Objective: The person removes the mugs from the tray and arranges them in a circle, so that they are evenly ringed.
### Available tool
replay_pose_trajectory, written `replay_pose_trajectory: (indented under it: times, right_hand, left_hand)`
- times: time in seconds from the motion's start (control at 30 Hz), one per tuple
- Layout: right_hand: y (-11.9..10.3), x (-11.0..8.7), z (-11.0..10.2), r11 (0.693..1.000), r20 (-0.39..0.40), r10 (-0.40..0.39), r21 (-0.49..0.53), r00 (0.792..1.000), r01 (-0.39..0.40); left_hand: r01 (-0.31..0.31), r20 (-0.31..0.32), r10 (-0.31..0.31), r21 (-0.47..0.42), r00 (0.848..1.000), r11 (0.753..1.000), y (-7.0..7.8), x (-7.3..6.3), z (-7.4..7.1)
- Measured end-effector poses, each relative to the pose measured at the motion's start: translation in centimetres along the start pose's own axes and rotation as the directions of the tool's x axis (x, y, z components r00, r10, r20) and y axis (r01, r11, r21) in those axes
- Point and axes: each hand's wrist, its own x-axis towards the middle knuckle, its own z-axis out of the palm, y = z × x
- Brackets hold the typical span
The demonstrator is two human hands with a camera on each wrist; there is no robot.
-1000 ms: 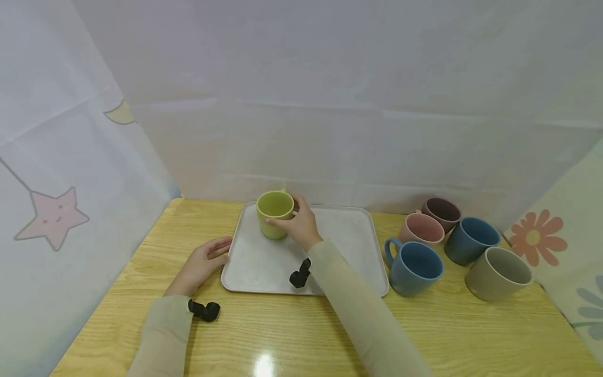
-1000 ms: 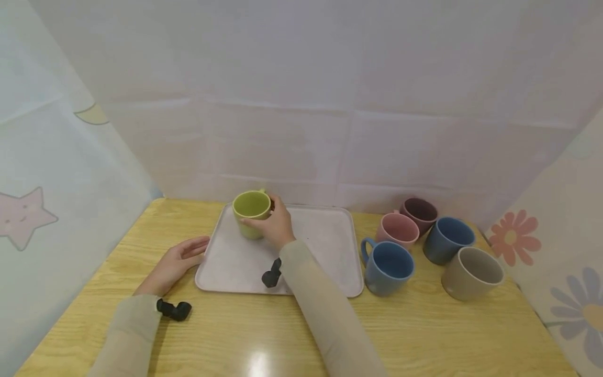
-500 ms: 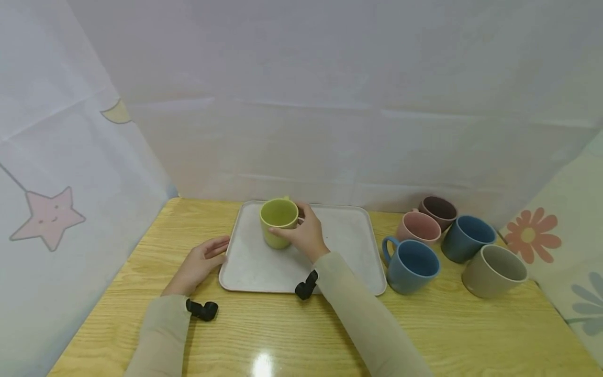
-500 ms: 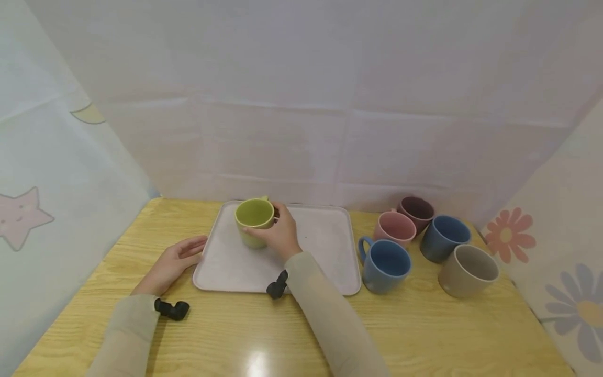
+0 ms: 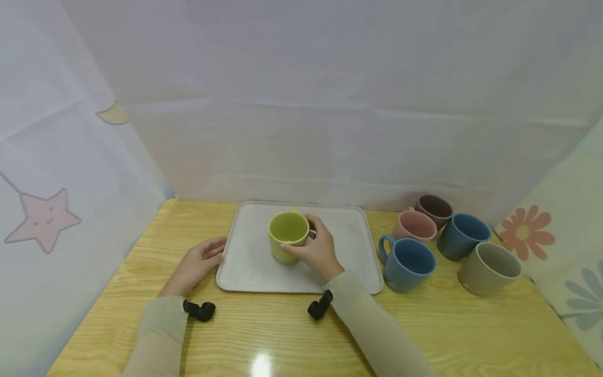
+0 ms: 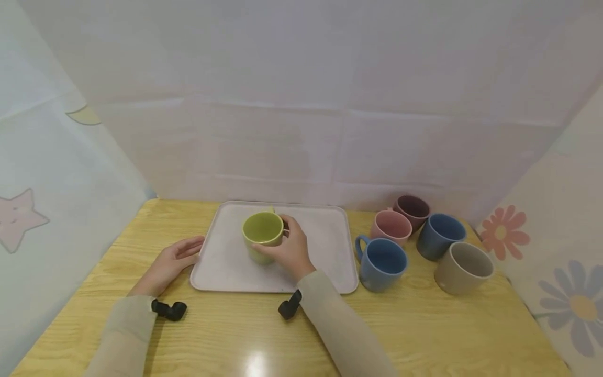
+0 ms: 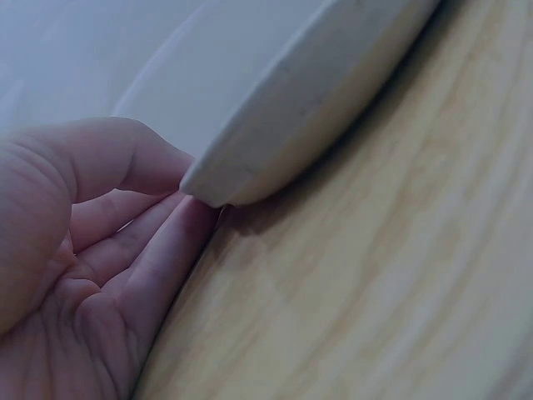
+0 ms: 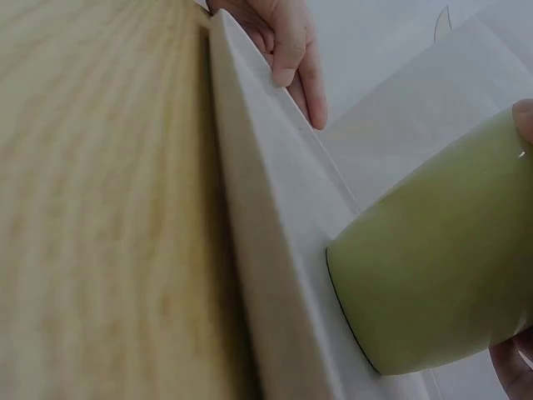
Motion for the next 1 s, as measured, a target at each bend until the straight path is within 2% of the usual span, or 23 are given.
replay_pose_trajectory:
  times: [0.2,0.47,0.77,1.0]
  right_hand:
    - [-0.1,-1.8,-1.4,0.999,-0.006,-0.049,0.003,0.999,0.049]
    - [-1.3,-3.7,-4.2,0.988,-0.019,-0.137,0.069,0.99,0.138]
    - [-2.8,-6.2,-8.8,0.982,-0.049,-0.184,0.037,0.982,0.186]
    - [-3.7,-7.7,-12.8,0.966,-0.093,-0.25,0.049,0.964,0.255]
  left_hand:
    - [-0.004,0.003,0.004,0.009,1.0,1.0,-0.1,0.1,0.0]
    - [0.0,0.008,0.0,0.022,1.0,1.0,0.0,0.1,0.0]
    - [-0.01,0.019,0.01,-0.006,1.0,1.0,-0.1,0.1,0.1]
    - [-0.022,0.019,0.021,0.01,1.0,1.0,0.0,0.0,0.0]
